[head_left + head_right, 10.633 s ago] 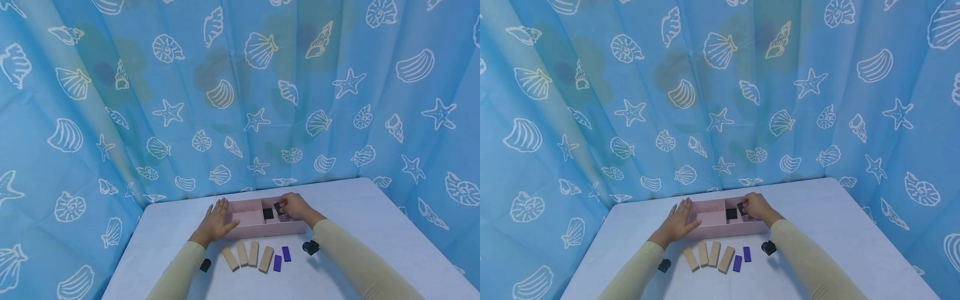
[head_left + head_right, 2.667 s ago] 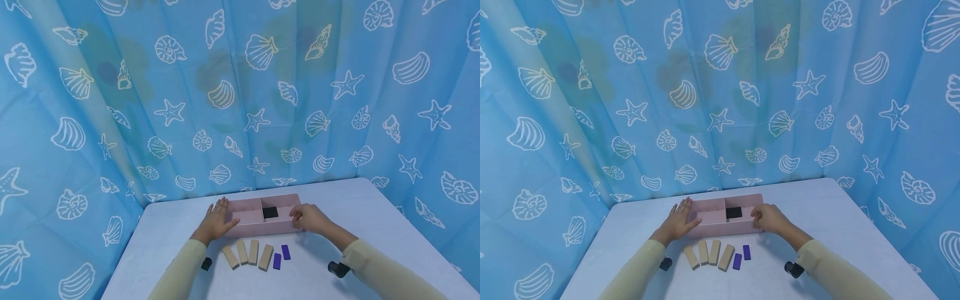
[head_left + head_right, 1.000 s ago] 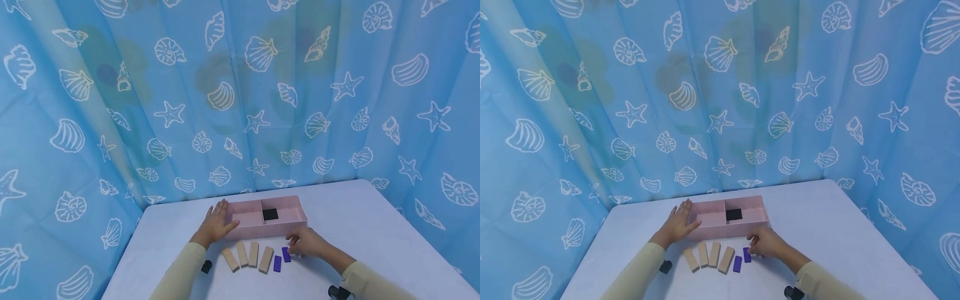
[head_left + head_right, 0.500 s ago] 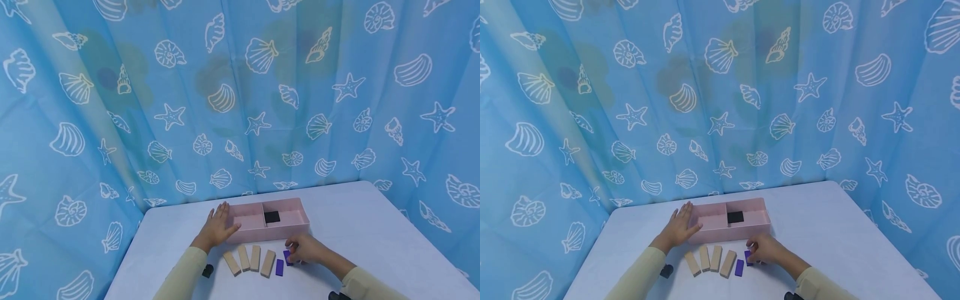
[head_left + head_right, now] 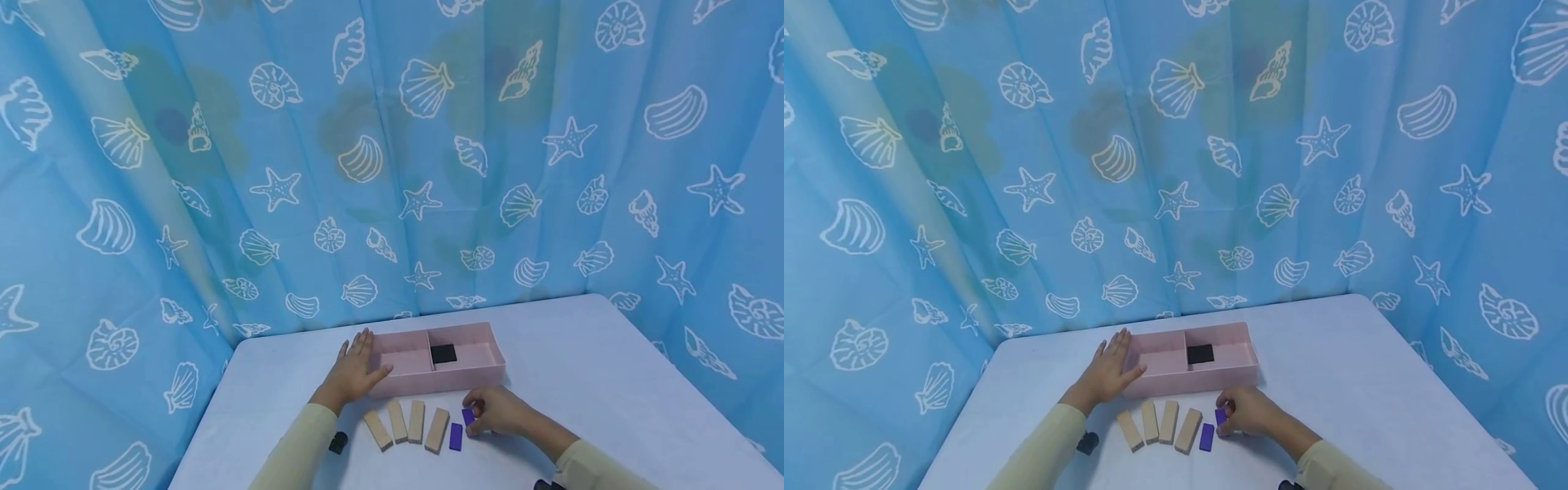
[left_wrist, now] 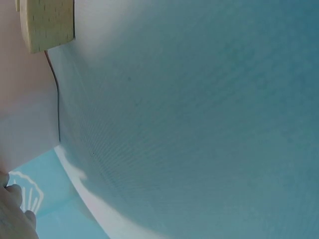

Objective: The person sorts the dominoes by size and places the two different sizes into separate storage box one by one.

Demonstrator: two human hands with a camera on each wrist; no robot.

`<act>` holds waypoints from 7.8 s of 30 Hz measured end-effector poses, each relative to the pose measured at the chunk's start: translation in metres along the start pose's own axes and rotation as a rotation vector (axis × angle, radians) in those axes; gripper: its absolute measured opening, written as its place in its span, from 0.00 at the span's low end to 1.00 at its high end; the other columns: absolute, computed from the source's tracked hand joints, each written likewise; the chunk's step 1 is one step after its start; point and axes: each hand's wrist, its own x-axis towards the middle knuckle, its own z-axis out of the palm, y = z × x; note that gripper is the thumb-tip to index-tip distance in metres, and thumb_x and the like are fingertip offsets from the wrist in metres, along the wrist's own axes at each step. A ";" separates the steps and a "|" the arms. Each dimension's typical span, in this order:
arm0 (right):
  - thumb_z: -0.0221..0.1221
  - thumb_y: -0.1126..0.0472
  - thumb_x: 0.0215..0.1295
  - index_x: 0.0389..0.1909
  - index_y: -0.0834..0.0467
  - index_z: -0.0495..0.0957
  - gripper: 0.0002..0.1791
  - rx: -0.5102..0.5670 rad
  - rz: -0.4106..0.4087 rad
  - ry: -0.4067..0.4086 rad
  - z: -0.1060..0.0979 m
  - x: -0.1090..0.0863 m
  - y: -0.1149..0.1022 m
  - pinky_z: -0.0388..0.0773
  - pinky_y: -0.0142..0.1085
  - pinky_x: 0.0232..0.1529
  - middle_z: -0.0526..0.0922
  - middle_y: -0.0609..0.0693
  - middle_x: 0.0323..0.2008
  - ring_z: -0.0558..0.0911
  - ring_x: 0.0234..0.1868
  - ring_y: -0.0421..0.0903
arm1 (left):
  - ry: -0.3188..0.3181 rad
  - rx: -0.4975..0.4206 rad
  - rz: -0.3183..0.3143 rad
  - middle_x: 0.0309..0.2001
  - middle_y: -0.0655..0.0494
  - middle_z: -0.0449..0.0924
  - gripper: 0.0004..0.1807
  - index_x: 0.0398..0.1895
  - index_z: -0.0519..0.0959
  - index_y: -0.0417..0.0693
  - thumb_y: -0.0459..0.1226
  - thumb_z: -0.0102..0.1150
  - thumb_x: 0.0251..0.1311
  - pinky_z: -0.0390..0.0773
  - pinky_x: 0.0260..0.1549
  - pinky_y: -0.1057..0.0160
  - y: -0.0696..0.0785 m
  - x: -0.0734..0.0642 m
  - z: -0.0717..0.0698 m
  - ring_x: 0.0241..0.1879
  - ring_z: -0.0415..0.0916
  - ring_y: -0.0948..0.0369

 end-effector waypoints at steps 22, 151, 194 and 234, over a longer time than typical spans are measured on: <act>0.76 0.60 0.44 0.42 0.53 0.82 0.21 -0.088 -0.024 0.028 0.003 -0.001 0.000 0.72 0.39 0.34 0.73 0.47 0.26 0.72 0.30 0.43 | 0.019 0.018 0.008 0.77 0.48 0.44 0.58 0.77 0.48 0.42 0.76 0.24 0.57 0.41 0.70 0.44 0.001 -0.001 -0.001 0.75 0.40 0.51; 0.67 0.71 0.57 0.51 0.60 0.80 0.19 0.146 -0.036 0.239 -0.061 0.017 -0.021 0.83 0.36 0.35 0.78 0.50 0.34 0.80 0.34 0.45 | -0.045 -0.006 -0.024 0.77 0.50 0.42 0.53 0.78 0.46 0.44 0.71 0.34 0.61 0.36 0.70 0.46 0.002 -0.001 -0.006 0.75 0.37 0.53; 0.63 0.70 0.62 0.54 0.64 0.77 0.18 0.117 -0.003 0.241 -0.077 0.074 -0.017 0.83 0.38 0.37 0.81 0.54 0.37 0.84 0.35 0.47 | -0.039 0.021 -0.015 0.77 0.51 0.42 0.57 0.78 0.45 0.45 0.76 0.24 0.56 0.39 0.70 0.45 0.002 -0.002 -0.005 0.75 0.38 0.53; 0.65 0.68 0.60 0.35 0.62 0.81 0.03 -0.184 0.114 0.269 -0.052 0.101 -0.029 0.80 0.38 0.33 0.79 0.52 0.29 0.78 0.32 0.49 | -0.045 0.029 -0.022 0.77 0.50 0.41 0.51 0.78 0.44 0.44 0.68 0.35 0.63 0.38 0.70 0.46 0.003 -0.002 -0.009 0.75 0.37 0.53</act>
